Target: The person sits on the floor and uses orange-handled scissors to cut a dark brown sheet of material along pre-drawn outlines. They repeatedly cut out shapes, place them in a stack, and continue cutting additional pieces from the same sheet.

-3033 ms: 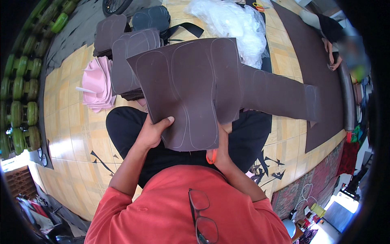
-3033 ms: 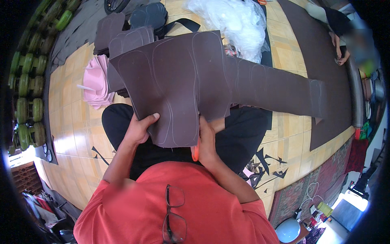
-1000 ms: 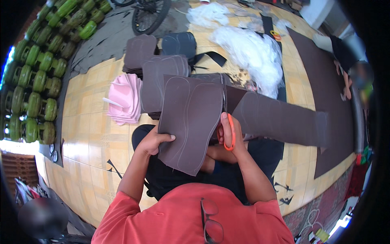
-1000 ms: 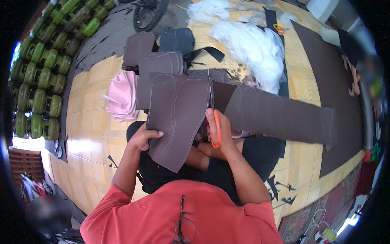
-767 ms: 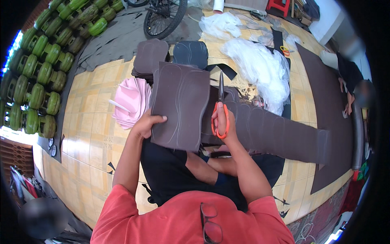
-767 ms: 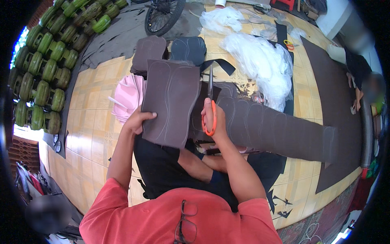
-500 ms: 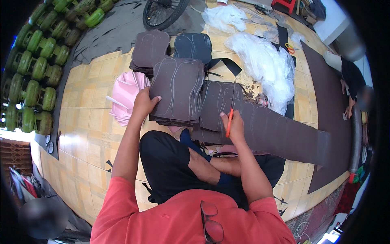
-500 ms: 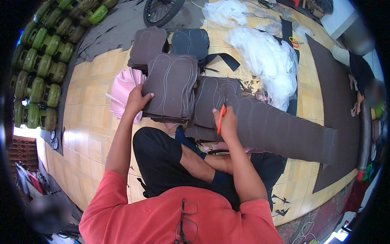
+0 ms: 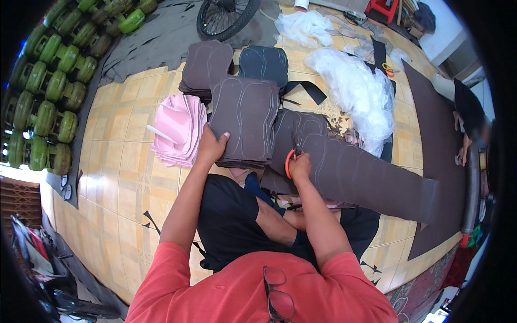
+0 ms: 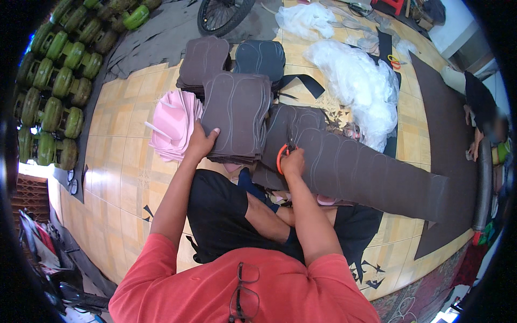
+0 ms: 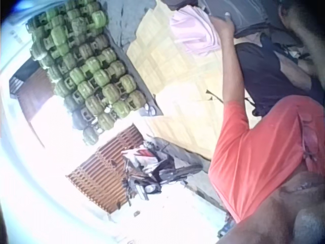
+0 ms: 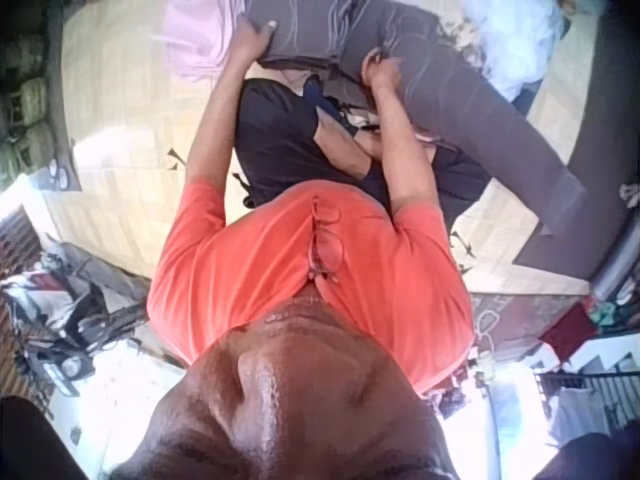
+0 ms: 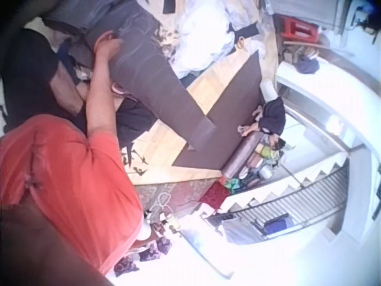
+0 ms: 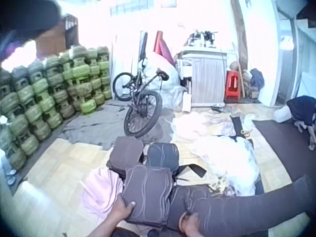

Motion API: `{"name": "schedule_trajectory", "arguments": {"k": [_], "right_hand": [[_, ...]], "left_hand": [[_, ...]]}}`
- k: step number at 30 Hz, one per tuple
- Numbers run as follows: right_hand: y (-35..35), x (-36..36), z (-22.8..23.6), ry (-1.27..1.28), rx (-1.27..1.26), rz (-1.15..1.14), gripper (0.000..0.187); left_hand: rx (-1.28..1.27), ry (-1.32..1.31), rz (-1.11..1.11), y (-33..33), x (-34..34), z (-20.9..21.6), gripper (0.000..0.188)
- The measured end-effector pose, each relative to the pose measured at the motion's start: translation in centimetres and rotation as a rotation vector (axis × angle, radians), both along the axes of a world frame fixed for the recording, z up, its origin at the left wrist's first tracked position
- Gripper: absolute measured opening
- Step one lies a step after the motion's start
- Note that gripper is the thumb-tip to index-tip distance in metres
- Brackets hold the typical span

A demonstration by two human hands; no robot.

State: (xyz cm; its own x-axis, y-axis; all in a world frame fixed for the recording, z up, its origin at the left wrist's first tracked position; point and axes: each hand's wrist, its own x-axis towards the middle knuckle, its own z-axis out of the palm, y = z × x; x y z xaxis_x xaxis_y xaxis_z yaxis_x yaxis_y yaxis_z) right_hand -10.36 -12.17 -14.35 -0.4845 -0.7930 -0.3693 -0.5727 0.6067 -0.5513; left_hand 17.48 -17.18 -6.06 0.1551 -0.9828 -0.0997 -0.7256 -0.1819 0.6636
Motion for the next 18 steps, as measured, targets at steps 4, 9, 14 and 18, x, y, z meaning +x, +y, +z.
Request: {"name": "schedule_trajectory", "arguments": {"k": [4,9,14,18], "right_hand": [[0.2,0.1,-2.3,-0.147,-0.201,-0.159,0.032],[-0.4,-1.5,3.1,-0.745,-0.342,-0.255,0.021],[-2.7,-1.8,13.8,-0.755,-0.640,-0.198,0.020],[-3.9,-1.1,19.1,-0.858,-0.799,-0.138,0.023]], "left_hand": [[-0.035,-0.031,-0.023,-0.5,-0.5,-0.9,0.082],[-0.047,-0.006,0.003,-0.1,0.0,-1.8,0.081],[0.010,0.075,-0.006,-0.2,0.2,-1.4,0.086],[0.043,0.074,-0.013,0.0,0.0,-0.9,0.088]]}}
